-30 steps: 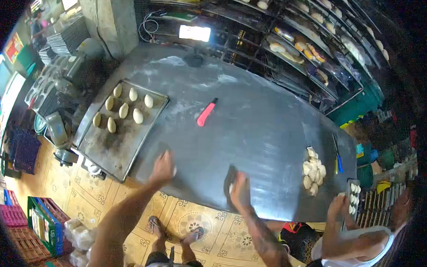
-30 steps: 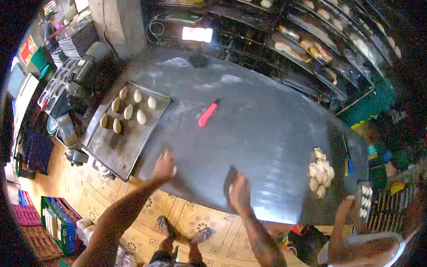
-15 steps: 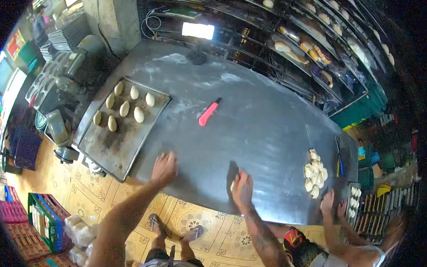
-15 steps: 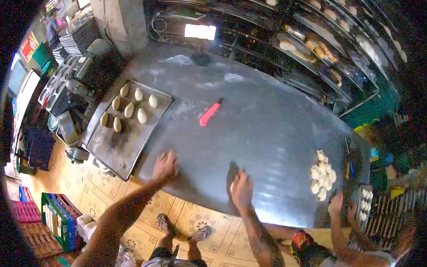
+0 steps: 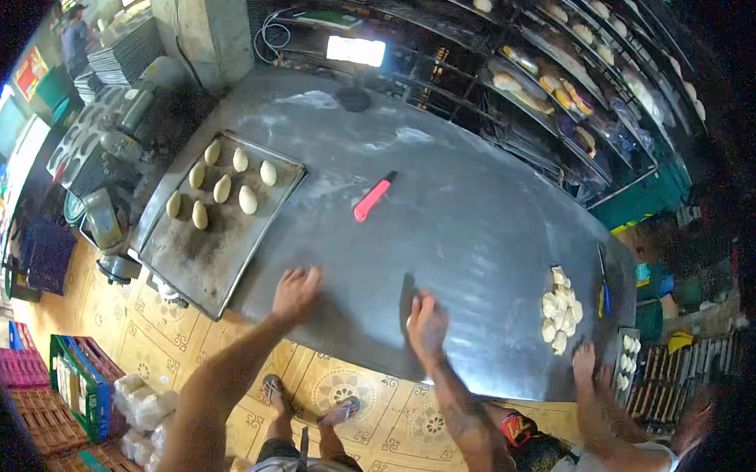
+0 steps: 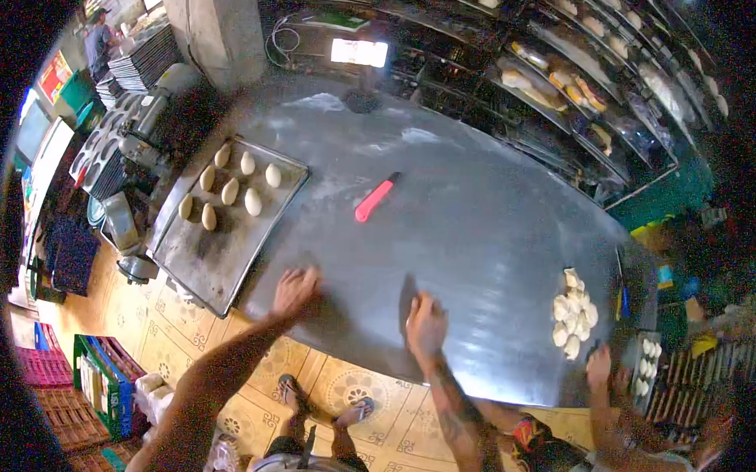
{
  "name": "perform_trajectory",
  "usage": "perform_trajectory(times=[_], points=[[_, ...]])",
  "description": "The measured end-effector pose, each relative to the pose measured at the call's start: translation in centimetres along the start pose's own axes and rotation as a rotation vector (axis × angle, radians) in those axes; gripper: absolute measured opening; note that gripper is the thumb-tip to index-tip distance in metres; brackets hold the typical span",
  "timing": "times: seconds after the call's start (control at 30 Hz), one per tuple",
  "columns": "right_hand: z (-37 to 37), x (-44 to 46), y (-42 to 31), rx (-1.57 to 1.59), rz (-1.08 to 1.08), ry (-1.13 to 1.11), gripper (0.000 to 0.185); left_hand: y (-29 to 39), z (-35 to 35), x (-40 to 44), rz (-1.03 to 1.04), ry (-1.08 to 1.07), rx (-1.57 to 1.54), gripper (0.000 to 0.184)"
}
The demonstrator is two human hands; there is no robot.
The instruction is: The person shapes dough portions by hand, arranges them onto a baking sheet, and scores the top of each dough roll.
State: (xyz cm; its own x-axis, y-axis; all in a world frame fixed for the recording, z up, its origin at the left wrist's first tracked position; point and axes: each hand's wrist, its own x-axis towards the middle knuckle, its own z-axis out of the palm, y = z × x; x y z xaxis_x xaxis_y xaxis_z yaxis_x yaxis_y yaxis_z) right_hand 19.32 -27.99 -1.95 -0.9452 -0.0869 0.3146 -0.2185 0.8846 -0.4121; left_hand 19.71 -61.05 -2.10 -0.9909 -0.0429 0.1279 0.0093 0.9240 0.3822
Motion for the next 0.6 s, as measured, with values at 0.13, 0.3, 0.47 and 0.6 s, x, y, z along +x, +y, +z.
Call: perform_trajectory(times=[0.13,0.3,0.47,0.6], points=[[0.1,2.8,0.2,-0.088,-0.147,0.064,0.023,-1.0,-0.2,1.4,0.154,0.090,0.005,0.018],[4.7,10.2,1.0,-0.086,-0.181,0.209,0.024,1.2,0.4,8.6,0.054,0.318,0.035,0.020],[3.9,5.2,1.3,0.012,-0.030,0.070,0.024,1.7,1.0,5.0,-0.089,0.080,-0.042,0.022],[4.4,7.5,0.4,-0.096,-0.046,0.086,0.025,0.5,2.1,7.1,0.165,0.074,-0.001,0.028]])
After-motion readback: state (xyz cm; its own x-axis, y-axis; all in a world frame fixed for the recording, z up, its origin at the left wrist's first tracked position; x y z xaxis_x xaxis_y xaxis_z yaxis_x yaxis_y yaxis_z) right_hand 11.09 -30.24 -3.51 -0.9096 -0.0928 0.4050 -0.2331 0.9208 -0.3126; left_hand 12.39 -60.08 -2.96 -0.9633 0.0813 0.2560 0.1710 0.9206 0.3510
